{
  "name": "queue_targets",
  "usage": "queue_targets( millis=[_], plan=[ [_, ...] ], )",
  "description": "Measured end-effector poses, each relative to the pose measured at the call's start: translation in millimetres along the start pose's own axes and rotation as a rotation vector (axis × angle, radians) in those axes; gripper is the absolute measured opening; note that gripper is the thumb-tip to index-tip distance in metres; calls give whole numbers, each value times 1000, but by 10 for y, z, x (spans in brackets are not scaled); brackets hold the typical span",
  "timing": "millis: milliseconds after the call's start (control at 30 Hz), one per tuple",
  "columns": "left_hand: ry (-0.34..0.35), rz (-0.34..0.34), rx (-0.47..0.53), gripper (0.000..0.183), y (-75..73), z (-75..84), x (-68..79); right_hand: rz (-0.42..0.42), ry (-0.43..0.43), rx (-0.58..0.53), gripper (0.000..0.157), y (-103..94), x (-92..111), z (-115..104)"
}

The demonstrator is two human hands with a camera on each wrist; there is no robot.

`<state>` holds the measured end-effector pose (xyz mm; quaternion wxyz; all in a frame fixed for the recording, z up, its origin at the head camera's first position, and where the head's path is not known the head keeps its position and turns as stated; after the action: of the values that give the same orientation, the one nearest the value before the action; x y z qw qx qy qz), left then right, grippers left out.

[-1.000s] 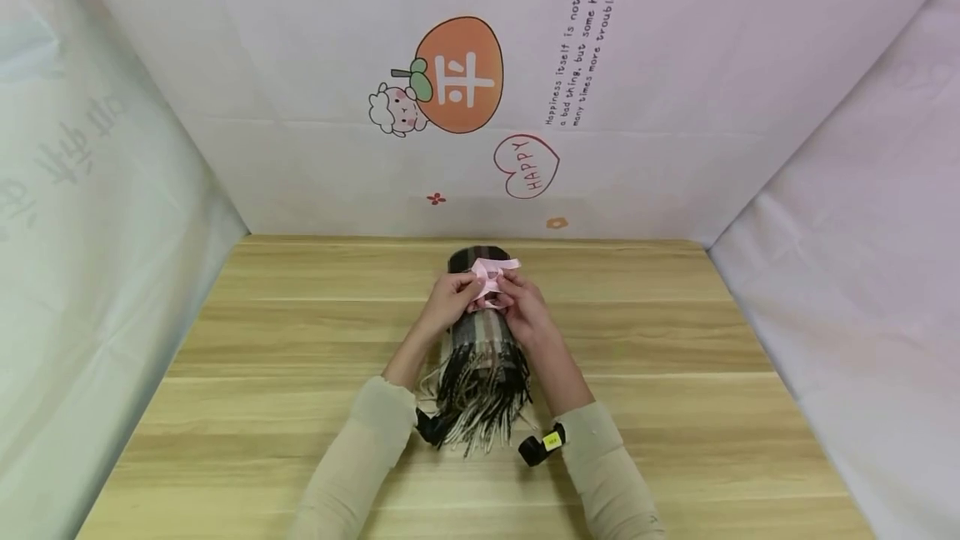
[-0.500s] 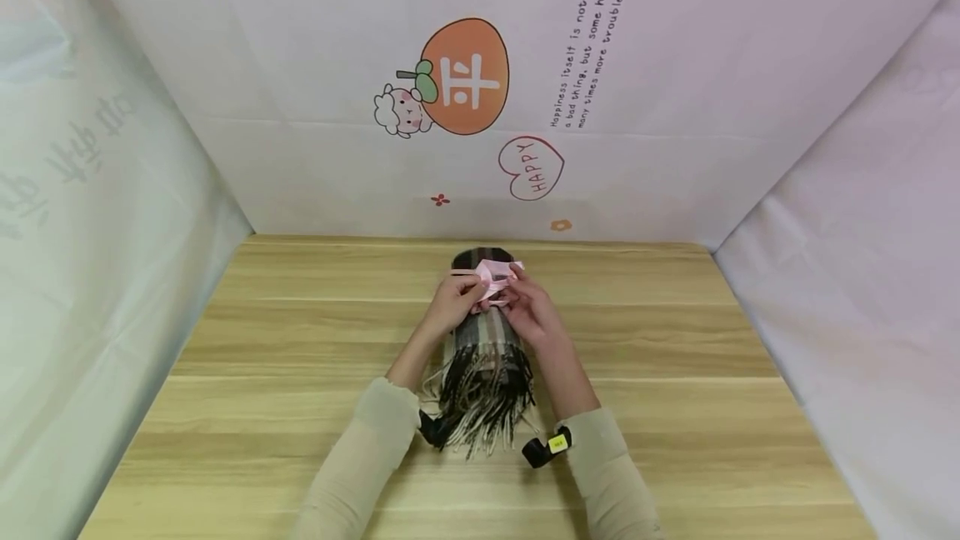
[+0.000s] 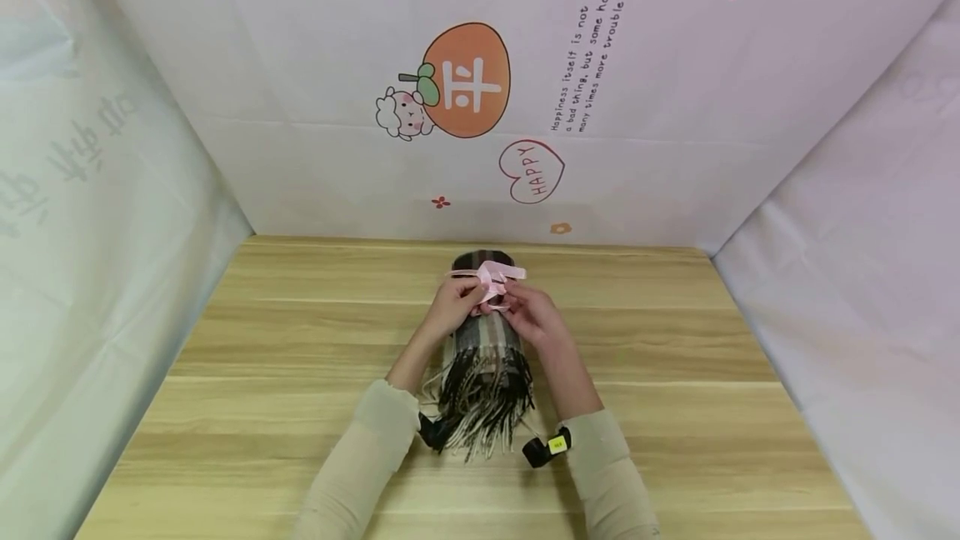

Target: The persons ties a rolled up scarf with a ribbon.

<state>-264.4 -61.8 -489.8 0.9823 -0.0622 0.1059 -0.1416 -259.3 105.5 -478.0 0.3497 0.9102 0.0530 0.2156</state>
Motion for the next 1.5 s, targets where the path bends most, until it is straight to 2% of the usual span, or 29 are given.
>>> queue_targets(
  millis=[133, 367, 500, 700, 833, 933, 1133, 1267, 1400, 1500],
  plan=[
    [19, 2, -15, 33, 9, -39, -19, 21, -4, 79, 24, 2, 0, -4],
    [-1, 10, -48, 34, 10, -53, -11, -9, 40, 198, 24, -12, -11, -40],
    [4, 13, -60, 34, 19, -56, -14, -37, 37, 246, 26, -23, -5, -57],
    [41, 30, -72, 32, 42, -52, -7, -58, 16, 167, 23, -56, -7, -10],
    [100, 37, -88, 33, 60, -68, -23, -35, -15, 88, 18, -75, -17, 43],
    [107, 29, -94, 33, 60, -60, -28, -24, -57, 46, 19, -81, -26, 72],
    [54, 17, -72, 34, 51, -56, -22, -68, -108, -25, 32, -78, -25, 101],
    [26, 17, -61, 33, 49, -58, -27, -88, -142, -52, 31, -77, -23, 102],
    [-15, 19, -27, 35, 47, -39, -27, -84, -213, -20, 27, -63, -38, 105],
    [-73, 25, 56, 34, 51, -29, -22, -88, -282, 15, 26, -57, -47, 115]
  ],
)
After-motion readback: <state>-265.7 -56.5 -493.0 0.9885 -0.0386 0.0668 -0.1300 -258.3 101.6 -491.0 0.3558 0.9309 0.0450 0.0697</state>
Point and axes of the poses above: each hand's wrist, its own x-axis away from the middle knuckle, its own y-axis out of the palm, z = x × y, the point moved 1 cm from there along -x, towards the middle knuckle, and after that the axes turned 1 degree about -y, right-handed, at the moved point
